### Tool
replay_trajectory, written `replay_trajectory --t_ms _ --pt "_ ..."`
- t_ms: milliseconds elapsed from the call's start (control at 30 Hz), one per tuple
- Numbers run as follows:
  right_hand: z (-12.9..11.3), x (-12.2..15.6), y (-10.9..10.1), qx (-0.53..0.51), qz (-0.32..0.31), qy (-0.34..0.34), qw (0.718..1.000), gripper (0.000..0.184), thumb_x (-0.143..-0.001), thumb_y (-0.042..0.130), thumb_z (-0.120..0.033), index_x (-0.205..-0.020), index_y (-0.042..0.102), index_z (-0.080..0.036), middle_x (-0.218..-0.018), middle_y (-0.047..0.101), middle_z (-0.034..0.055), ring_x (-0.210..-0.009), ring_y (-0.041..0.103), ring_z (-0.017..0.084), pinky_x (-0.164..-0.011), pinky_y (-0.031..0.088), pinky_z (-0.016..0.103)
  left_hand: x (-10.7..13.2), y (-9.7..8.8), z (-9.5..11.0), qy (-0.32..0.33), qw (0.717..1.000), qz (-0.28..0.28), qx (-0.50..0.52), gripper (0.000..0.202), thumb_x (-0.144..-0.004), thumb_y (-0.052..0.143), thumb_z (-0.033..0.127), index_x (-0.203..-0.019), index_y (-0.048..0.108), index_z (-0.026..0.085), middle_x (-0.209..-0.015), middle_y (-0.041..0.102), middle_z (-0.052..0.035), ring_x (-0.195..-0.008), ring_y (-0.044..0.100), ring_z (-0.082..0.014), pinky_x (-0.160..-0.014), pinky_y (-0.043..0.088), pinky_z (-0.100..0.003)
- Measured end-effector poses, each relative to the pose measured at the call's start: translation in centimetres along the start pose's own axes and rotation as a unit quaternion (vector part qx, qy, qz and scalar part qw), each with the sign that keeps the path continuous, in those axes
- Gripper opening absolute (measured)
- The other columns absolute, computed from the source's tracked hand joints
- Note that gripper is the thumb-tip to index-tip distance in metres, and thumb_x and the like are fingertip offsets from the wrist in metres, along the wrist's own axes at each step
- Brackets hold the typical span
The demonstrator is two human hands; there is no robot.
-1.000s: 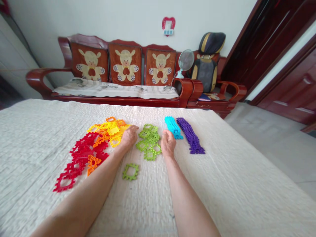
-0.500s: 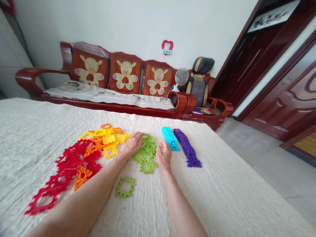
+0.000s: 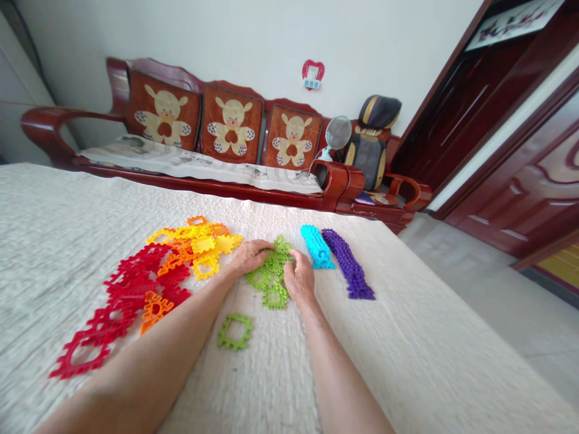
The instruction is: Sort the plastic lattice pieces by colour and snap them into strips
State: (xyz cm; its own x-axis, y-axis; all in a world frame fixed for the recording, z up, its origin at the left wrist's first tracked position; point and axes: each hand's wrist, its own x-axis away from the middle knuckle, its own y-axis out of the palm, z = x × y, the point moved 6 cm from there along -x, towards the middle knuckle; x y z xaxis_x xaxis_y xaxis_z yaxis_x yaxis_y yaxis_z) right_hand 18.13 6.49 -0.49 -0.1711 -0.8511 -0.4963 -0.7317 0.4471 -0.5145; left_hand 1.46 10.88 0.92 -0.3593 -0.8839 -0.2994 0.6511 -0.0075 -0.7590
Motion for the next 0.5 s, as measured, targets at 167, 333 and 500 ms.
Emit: replay_trajectory --t_ms 167,333,500 --pt "-0.3 0.0 -0.4 -0.024 0.012 0.009 1.0 0.034 -0.075 0.047 -0.032 -0.1 0.067 -0.02 -0.1 0.072 0.0084 -0.091 0.065 0.023 -0.089 0.05 0.04 0.1 -0.5 -0.2 -0.042 0.999 0.003 0.027 0.032 -0.08 0.044 0.021 -0.095 0.073 0.022 -0.093 0.073 -0.0005 -0.087 0.065 -0.017 -0.082 0.049 -0.025" --pt "-0.7 0.1 -0.7 -0.051 0.014 0.036 0.998 0.032 -0.077 0.048 -0.037 -0.094 0.069 -0.02 -0.097 0.073 0.0083 -0.088 0.066 0.024 -0.086 0.05 0.039 0.3 -1.0 0.0 -0.033 0.997 -0.013 0.073 0.033 -0.076 0.047 0.02 -0.096 0.073 0.021 -0.102 0.072 -0.001 -0.093 0.064 -0.0177 -0.085 0.047 -0.025" --pt "-1.1 0.2 -0.7 -0.074 0.003 0.047 0.996 0.029 -0.075 0.05 -0.035 -0.089 0.07 -0.021 -0.089 0.074 0.0054 -0.081 0.066 0.023 -0.081 0.051 0.037 0.5 -1.2 0.6 -0.019 0.995 -0.029 0.095 0.029 -0.078 0.05 0.027 -0.094 0.073 0.02 -0.1 0.072 -0.002 -0.094 0.063 -0.0184 -0.086 0.046 -0.026"
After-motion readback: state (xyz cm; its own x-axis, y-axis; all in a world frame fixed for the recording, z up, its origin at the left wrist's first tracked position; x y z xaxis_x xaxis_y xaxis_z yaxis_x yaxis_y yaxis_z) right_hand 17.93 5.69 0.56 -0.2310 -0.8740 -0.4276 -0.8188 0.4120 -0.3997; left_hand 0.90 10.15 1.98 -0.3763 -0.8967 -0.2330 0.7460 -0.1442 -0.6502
